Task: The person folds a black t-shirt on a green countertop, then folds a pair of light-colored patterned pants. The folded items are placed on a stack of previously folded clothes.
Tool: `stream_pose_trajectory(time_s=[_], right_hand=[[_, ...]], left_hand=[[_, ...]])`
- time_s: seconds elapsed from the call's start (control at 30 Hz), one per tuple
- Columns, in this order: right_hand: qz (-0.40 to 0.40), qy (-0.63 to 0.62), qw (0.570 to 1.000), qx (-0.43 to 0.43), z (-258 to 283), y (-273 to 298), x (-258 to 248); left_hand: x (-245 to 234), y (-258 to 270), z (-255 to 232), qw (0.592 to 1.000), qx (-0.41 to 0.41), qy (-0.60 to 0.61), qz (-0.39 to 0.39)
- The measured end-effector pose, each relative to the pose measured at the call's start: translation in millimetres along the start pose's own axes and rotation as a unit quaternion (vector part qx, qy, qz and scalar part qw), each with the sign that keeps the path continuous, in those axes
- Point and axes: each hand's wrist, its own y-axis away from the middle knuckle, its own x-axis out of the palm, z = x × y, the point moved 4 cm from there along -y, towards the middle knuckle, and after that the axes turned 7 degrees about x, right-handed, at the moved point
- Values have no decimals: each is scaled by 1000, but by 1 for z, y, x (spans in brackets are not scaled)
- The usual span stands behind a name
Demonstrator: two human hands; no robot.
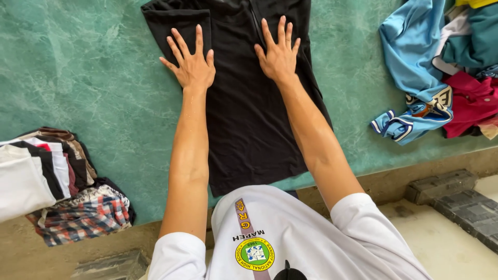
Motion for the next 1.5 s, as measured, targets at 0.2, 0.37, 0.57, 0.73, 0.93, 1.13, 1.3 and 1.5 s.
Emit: stream_pose_trajectory(time_s=[0.2,0.37,0.57,0.73,0.93,1.13,1.3,1.5], right_hand=[[-124,0,992,-23,-23,40,-16],[-72,-59,991,-96,-54,94,6],[-159,-133,976,69,-121,161,4],[-222,-67,956,178,-194,219,17],[-149,-95,964,197,-247,244,40],[-126,-126,984,-17,-219,252,8],[-115,-160,966,-166,-206,262,-7],[76,-171,975,-118,-218,269,12]], left_hand=[[42,71,-1,973,37,16,-226],[88,118,-8,988,46,-3,-150],[116,177,-48,981,99,52,-161],[147,198,-106,976,155,102,-114],[171,186,-176,970,180,153,-62],[213,128,-229,914,160,367,-61],[195,116,-256,864,23,497,-73],[168,119,-262,827,-19,555,-83]])
